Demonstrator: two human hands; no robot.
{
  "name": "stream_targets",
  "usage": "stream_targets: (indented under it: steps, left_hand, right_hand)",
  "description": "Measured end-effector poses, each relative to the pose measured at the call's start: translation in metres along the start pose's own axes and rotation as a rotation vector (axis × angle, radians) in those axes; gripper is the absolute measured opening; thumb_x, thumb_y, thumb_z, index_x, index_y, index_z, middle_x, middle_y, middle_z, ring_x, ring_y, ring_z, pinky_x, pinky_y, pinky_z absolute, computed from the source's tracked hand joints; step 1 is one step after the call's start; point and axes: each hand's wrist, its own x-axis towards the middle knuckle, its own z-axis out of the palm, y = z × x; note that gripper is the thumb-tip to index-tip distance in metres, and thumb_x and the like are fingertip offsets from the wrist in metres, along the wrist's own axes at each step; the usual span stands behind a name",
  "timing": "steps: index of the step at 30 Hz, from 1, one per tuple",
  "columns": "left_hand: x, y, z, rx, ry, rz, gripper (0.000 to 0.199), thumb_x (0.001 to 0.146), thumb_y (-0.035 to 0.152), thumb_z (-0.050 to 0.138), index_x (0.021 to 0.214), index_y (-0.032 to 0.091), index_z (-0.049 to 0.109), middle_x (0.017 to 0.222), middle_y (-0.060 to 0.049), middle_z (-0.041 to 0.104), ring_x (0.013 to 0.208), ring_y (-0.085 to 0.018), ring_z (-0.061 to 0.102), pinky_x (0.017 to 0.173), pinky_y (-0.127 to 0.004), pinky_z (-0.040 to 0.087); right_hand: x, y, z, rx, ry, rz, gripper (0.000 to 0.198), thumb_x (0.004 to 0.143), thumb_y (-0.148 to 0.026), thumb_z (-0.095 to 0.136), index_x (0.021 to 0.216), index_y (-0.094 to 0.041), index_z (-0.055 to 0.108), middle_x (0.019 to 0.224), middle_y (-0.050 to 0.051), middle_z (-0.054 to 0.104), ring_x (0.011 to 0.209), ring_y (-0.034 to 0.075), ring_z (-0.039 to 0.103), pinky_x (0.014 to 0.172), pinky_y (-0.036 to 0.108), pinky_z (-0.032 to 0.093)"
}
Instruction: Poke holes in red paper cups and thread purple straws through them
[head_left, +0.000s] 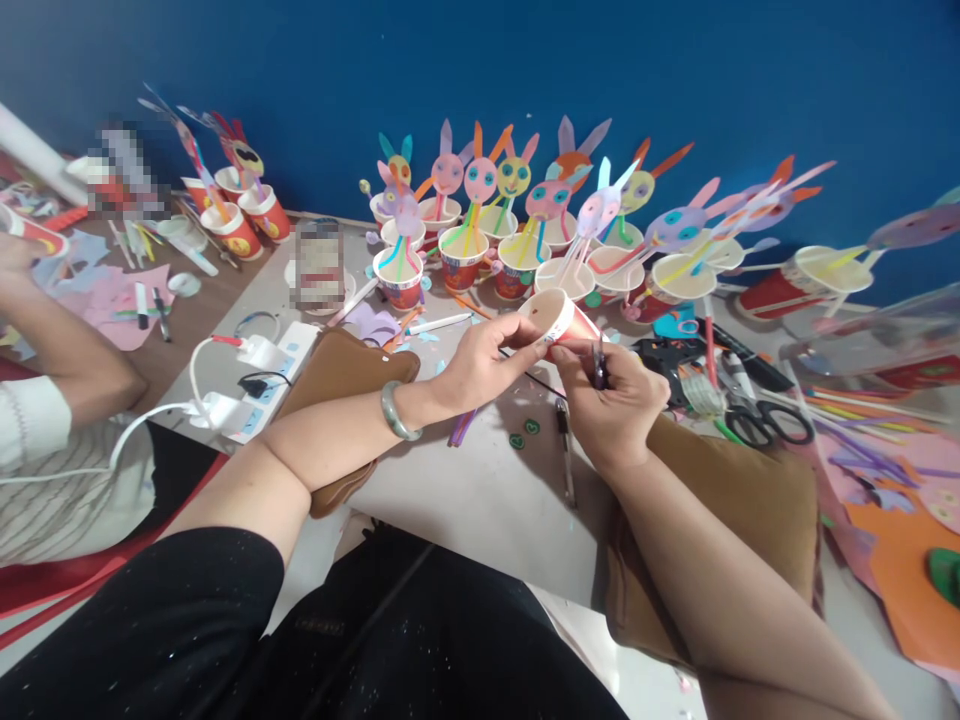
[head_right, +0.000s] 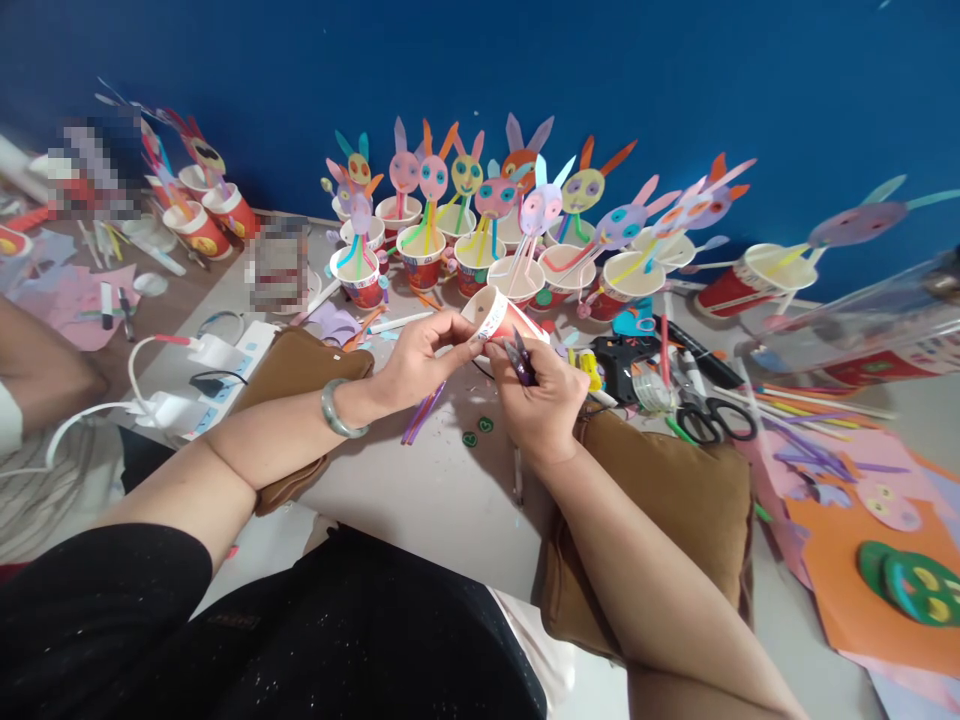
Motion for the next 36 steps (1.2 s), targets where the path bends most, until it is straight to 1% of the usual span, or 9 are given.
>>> stream_targets:
  steps: [5,11,13,17,21,27,32,34,36]
  left_hand:
    - [-0.005,0.002,0.000,0.171,-0.019,0.152,0.030,0.099,0.046,0.063,0.087,0.018,0.068,0.079,-0.003,0.073,0.075,-0.014,0.065,0.073,-0.028,0.051]
    - [-0.004,-0.003,-0.004,0.317,-0.037,0.294,0.015,0.099,0.029,0.061,0.092,0.020,0.071,0.091,-0.007,0.078,0.086,-0.017,0.071,0.082,-0.031,0.052]
    - [-0.003,-0.004,-0.004,0.343,-0.040,0.314,0.014,0.099,0.027,0.060,0.092,0.020,0.071,0.093,-0.007,0.079,0.087,-0.017,0.072,0.083,-0.032,0.052]
    - [-0.002,-0.004,-0.004,0.384,-0.044,0.350,0.016,0.100,0.028,0.060,0.092,0.021,0.071,0.092,-0.007,0.079,0.087,-0.018,0.072,0.087,-0.035,0.052]
    - [0.000,-0.003,-0.005,0.401,-0.061,0.315,0.018,0.101,0.031,0.059,0.090,0.022,0.071,0.088,-0.005,0.078,0.082,-0.018,0.070,0.100,-0.043,0.051]
    - [0.002,-0.003,-0.008,0.470,-0.043,0.335,0.015,0.099,0.030,0.062,0.091,0.022,0.071,0.086,-0.004,0.078,0.083,-0.018,0.070,0.116,-0.048,0.043]
    - [0.007,-0.003,-0.014,0.475,0.008,0.346,0.023,0.102,0.034,0.057,0.089,0.021,0.069,0.084,-0.002,0.077,0.078,-0.015,0.067,0.112,-0.044,0.046]
    - [0.011,-0.002,-0.018,0.433,0.039,0.303,0.030,0.103,0.042,0.056,0.088,0.020,0.069,0.085,-0.003,0.076,0.079,-0.015,0.065,0.106,-0.041,0.048]
    - [0.015,-0.002,-0.022,0.345,0.056,0.240,0.034,0.101,0.049,0.058,0.089,0.019,0.069,0.086,-0.003,0.075,0.081,-0.015,0.064,0.094,-0.035,0.052]
  right_hand:
    - [-0.001,-0.009,0.003,0.130,0.013,0.156,0.022,0.086,-0.041,0.073,0.078,-0.021,0.074,0.059,-0.001,0.064,0.052,0.013,0.053,0.052,0.027,0.044]
    - [0.001,-0.004,0.011,0.542,-0.091,0.413,0.037,0.079,-0.054,0.080,0.073,-0.020,0.066,0.046,-0.007,0.043,0.041,0.009,0.036,0.042,0.025,0.030]
    - [0.001,0.000,0.013,0.629,-0.119,0.451,0.038,0.078,-0.054,0.081,0.073,-0.020,0.065,0.046,-0.009,0.039,0.041,0.009,0.034,0.041,0.025,0.028]
    - [0.003,0.001,0.011,0.600,-0.128,0.399,0.033,0.081,-0.047,0.079,0.071,-0.020,0.063,0.048,-0.007,0.044,0.043,0.008,0.037,0.043,0.025,0.029]
    - [0.005,-0.001,0.007,0.539,-0.146,0.373,0.029,0.083,-0.042,0.075,0.070,-0.020,0.062,0.048,-0.007,0.045,0.043,0.008,0.036,0.044,0.025,0.030]
    - [0.010,0.004,0.010,0.650,-0.210,0.422,0.033,0.079,-0.048,0.080,0.072,-0.019,0.065,0.046,-0.008,0.044,0.042,0.007,0.034,0.043,0.024,0.026]
    - [0.016,0.003,0.007,0.830,-0.303,0.481,0.042,0.073,-0.051,0.085,0.066,-0.023,0.053,0.043,-0.010,0.036,0.038,0.007,0.030,0.042,0.025,0.025]
    - [0.017,0.002,0.002,0.832,-0.362,0.447,0.041,0.077,-0.049,0.082,0.065,-0.023,0.051,0.043,-0.010,0.037,0.038,0.007,0.031,0.042,0.025,0.027]
    - [0.016,0.001,-0.004,0.731,-0.395,0.346,0.038,0.082,-0.046,0.077,0.063,-0.023,0.052,0.043,-0.008,0.040,0.039,0.008,0.033,0.043,0.026,0.029]
